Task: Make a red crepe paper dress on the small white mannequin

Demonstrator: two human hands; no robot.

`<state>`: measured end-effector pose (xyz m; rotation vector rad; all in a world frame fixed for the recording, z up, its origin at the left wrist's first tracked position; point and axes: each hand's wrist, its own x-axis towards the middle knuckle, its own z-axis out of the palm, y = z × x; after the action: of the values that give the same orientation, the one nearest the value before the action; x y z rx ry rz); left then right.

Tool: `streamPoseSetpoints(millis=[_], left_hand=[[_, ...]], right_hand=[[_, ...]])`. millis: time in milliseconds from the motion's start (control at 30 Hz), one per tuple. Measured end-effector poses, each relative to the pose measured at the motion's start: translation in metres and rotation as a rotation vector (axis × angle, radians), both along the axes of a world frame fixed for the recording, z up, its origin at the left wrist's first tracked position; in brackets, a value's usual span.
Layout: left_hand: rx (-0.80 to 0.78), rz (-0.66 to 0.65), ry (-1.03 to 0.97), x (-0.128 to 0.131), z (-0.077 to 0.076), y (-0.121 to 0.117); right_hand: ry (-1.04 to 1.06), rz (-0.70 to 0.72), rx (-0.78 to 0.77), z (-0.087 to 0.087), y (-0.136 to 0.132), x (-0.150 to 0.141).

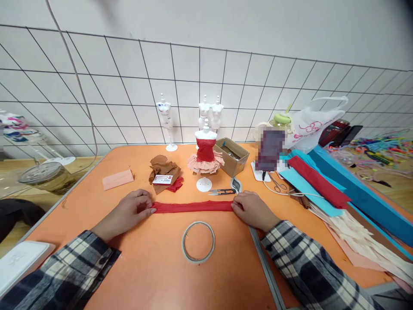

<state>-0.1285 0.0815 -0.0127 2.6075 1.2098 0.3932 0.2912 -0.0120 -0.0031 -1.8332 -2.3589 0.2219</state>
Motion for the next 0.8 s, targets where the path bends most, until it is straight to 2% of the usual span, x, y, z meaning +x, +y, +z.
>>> streamPoseSetpoints(millis=[67, 167, 233, 333, 400, 567, 700, 800], left_hand=[[0.042, -0.002, 0.015, 0.002, 0.001, -0.002], [0.212, 0.023, 0.004, 0.012, 0.007, -0.012], [0.304, -0.036, 0.046, 0.022, 0.012, -0.021], [0.266, -0.209, 0.188, 0.033, 0.015, -0.030], [0.209, -0.257, 0.263, 0.036, 0.015, -0.031], [0.219, -0.205, 0.367, 0.038, 0.019, -0.033], [0.281, -0.174, 0.377, 0.048, 0.026, -0.045], [0.324, -0.183, 0.353, 0.057, 0.026, -0.055]], right_hand=[[-0.045, 0.011, -0.005, 0.001, -0.001, -0.001], [-0.078, 0.034, -0.007, 0.001, -0.002, -0.001], [-0.083, 0.041, -0.014, 0.001, -0.002, -0.001], [-0.095, 0.037, -0.028, 0.002, -0.002, -0.001], [-0.111, 0.033, -0.033, 0.002, -0.002, -0.001], [-0.152, 0.024, -0.040, 0.004, -0.002, -0.002], [-0.169, 0.008, -0.051, 0.004, -0.002, 0.001], [-0.155, -0.011, -0.043, 0.005, -0.002, 0.003]])
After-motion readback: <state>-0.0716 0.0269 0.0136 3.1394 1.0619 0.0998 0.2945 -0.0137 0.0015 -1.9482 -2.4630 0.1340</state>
